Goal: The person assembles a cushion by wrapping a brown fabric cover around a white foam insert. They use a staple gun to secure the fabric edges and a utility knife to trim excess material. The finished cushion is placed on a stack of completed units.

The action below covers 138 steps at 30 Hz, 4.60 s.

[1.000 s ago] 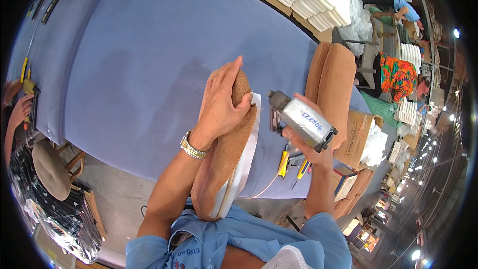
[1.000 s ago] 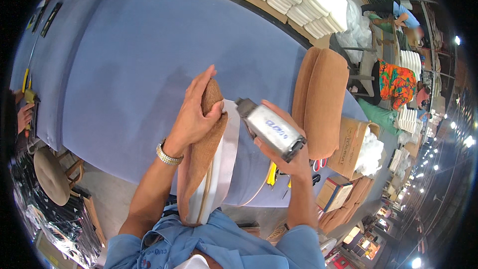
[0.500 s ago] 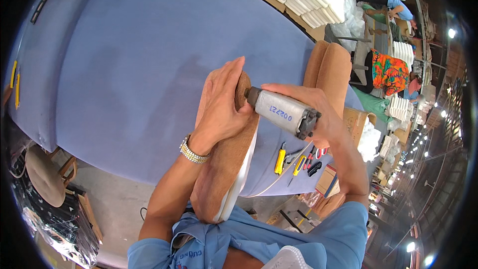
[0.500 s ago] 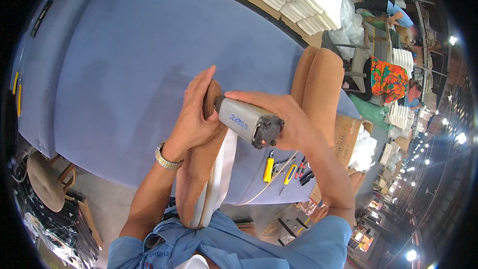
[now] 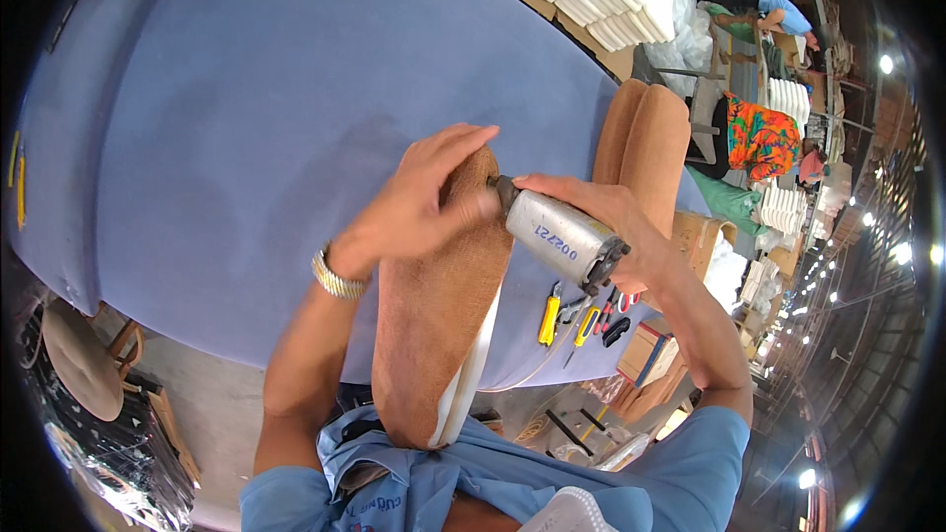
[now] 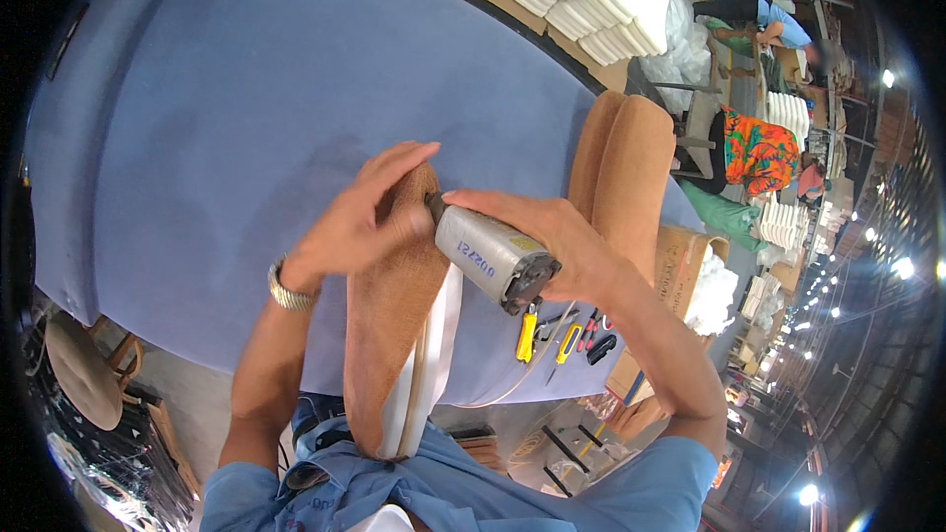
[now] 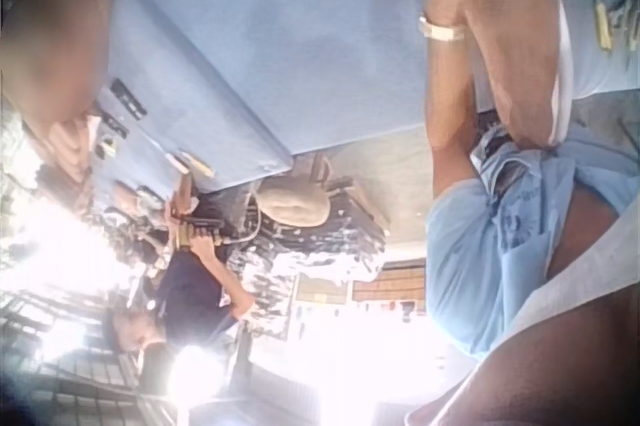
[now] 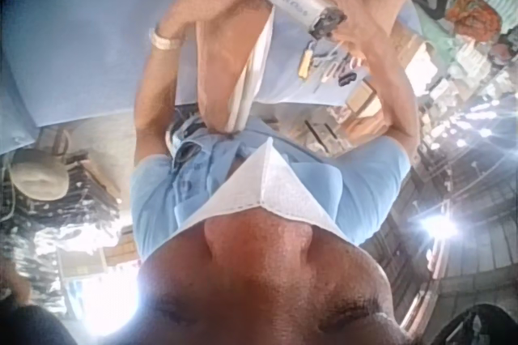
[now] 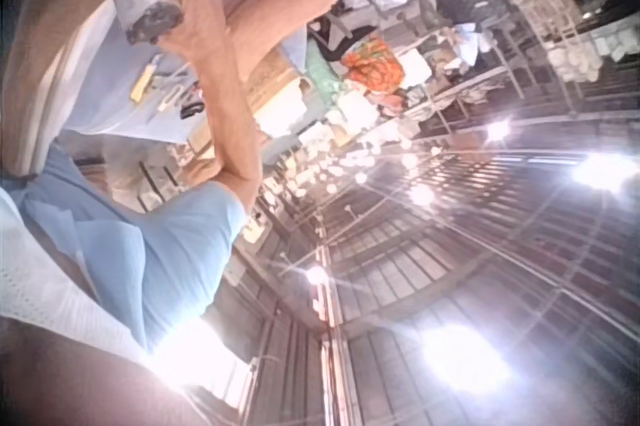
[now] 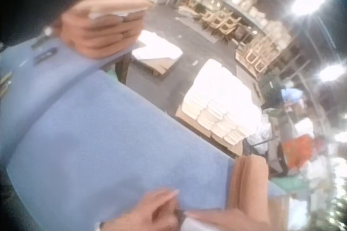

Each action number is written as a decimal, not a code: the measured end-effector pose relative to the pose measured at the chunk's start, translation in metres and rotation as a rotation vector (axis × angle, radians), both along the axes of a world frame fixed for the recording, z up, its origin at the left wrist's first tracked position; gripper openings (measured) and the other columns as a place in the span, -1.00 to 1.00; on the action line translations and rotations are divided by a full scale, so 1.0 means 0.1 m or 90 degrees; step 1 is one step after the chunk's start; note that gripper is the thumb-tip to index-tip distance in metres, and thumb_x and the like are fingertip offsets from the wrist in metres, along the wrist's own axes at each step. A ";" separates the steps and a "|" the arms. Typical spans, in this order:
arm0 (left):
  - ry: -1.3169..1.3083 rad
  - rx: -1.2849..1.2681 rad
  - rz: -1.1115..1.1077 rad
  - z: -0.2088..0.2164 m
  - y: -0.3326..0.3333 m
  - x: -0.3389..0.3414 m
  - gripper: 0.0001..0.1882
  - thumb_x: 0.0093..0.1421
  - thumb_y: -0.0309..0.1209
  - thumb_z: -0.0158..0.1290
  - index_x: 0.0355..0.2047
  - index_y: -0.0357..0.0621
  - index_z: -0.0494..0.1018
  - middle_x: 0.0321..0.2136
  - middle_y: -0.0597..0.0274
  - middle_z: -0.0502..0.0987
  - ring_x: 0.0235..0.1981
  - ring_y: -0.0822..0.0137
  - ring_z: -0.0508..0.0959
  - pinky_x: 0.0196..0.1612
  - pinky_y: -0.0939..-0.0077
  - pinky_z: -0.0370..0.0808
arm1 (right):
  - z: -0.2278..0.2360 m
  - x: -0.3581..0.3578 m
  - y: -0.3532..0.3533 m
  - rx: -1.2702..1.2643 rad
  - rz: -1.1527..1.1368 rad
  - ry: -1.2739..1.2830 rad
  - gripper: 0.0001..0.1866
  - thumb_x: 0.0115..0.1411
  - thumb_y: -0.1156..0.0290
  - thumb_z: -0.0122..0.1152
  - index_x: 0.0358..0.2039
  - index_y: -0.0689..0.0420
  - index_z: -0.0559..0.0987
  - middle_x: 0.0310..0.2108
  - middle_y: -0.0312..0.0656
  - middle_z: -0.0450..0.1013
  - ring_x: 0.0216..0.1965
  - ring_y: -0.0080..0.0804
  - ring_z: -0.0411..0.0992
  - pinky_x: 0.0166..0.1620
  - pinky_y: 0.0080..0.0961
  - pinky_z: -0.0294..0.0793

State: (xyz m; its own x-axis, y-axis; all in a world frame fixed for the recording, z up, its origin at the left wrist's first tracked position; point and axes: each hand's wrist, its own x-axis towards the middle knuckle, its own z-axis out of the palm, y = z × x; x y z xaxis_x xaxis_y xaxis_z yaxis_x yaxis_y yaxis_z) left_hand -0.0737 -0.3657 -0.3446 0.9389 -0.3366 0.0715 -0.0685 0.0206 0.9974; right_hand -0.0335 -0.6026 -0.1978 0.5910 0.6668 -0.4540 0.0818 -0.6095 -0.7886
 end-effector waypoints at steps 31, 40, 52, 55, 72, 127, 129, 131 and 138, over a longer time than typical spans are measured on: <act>0.155 0.034 -0.079 -0.14 -0.03 0.61 -0.30 0.44 0.01 -0.08 -0.58 -0.43 0.56 -0.74 0.01 0.44 -0.64 0.25 0.41 -0.42 0.24 0.43 | 0.04 0.25 0.46 -0.131 0.143 -0.122 -0.13 -0.12 0.26 0.48 0.29 0.13 0.48 0.01 -0.01 0.59 -0.06 -0.05 0.59 0.05 -0.30 0.51; 0.144 0.053 -0.091 -0.14 0.08 0.62 -0.30 0.44 0.06 -0.11 -0.49 -0.40 0.60 -0.64 0.03 0.52 -0.53 0.23 0.47 -0.31 0.22 0.46 | 0.01 0.18 0.52 -0.073 0.103 -0.140 -0.10 -0.23 0.41 0.46 0.26 0.06 0.48 0.10 -0.07 0.56 0.03 -0.02 0.58 0.10 -0.30 0.53; 0.263 0.422 0.141 0.72 0.02 -0.01 -0.30 0.28 0.22 0.01 0.01 -0.21 0.60 -0.06 -0.15 0.65 0.04 -0.17 0.61 0.12 0.04 0.50 | -0.43 -1.57 -0.24 -0.175 -0.460 -0.172 -0.27 0.05 0.39 0.51 0.25 0.13 0.46 0.17 0.11 0.47 0.19 0.07 0.46 0.18 -0.18 0.48; 0.197 0.507 0.140 0.58 -0.05 0.05 -0.42 0.29 0.12 0.03 -0.06 -0.15 0.65 -0.18 -0.11 0.69 -0.06 -0.16 0.65 0.05 0.04 0.54 | -1.36 -2.21 -0.41 -0.241 -0.548 -0.257 -0.24 0.06 0.32 0.51 0.27 0.20 0.43 0.23 0.28 0.37 0.27 0.20 0.36 0.27 -0.12 0.40; -0.281 0.411 0.506 2.65 -0.30 -2.54 -0.33 0.31 -0.34 0.18 0.36 -0.32 0.27 -0.38 -0.17 0.67 -0.43 0.07 0.72 -0.38 0.31 0.59 | 1.07 -1.19 0.07 0.610 -0.387 -0.562 -0.57 0.43 0.24 0.18 0.20 0.20 0.54 0.21 0.04 0.46 0.22 -0.11 0.45 0.25 -0.30 0.42; -0.052 0.604 0.847 1.71 1.37 -4.48 -0.24 0.40 0.21 -0.04 -0.01 -0.43 0.50 -0.28 0.00 0.63 -0.24 0.23 0.60 -0.14 0.30 0.52 | -1.72 -1.80 2.48 0.467 -0.486 -0.343 -0.62 0.44 0.20 -0.04 -0.23 0.17 0.69 -0.15 -0.08 0.62 -0.07 -0.14 0.53 0.05 -0.31 0.45; -0.061 0.609 0.896 1.45 1.32 -4.84 -0.20 0.36 0.26 -0.01 -0.01 -0.43 0.49 -0.25 0.01 0.63 -0.23 0.22 0.60 -0.16 0.30 0.52 | -1.94 -1.82 2.34 0.441 -0.533 0.019 -0.52 0.47 0.09 -0.06 -0.23 0.25 0.66 -0.18 -0.11 0.61 -0.08 -0.24 0.51 0.04 -0.32 0.46; -0.060 0.540 0.887 1.29 1.16 -5.11 -0.16 0.28 0.30 0.09 -0.02 -0.43 0.49 -0.22 0.00 0.63 -0.21 0.23 0.61 -0.15 0.30 0.54 | -2.12 -1.75 2.22 0.413 -0.569 0.204 -0.42 0.49 -0.02 -0.09 -0.26 0.29 0.64 -0.22 -0.16 0.58 -0.12 -0.33 0.48 0.00 -0.33 0.45; -0.104 0.311 0.752 0.87 0.89 -4.83 -0.13 0.06 0.17 0.41 0.05 -0.40 0.48 -0.11 0.00 0.65 -0.07 0.25 0.64 0.01 0.30 0.57 | -0.63 -0.88 1.47 0.623 -0.521 -0.116 -0.34 0.48 -0.12 -0.13 -0.40 0.27 0.59 -0.42 -0.29 0.49 -0.33 -0.44 0.39 -0.19 -0.34 0.41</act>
State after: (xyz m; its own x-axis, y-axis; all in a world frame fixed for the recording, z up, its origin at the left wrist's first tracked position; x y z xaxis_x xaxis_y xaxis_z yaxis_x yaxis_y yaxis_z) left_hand -0.5568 -0.2763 -0.2577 0.6758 0.6646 0.3189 0.0836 -0.4989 0.8626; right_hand -0.1216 -0.4559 -0.2611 0.9851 0.0915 0.1456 0.1136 0.2895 -0.9504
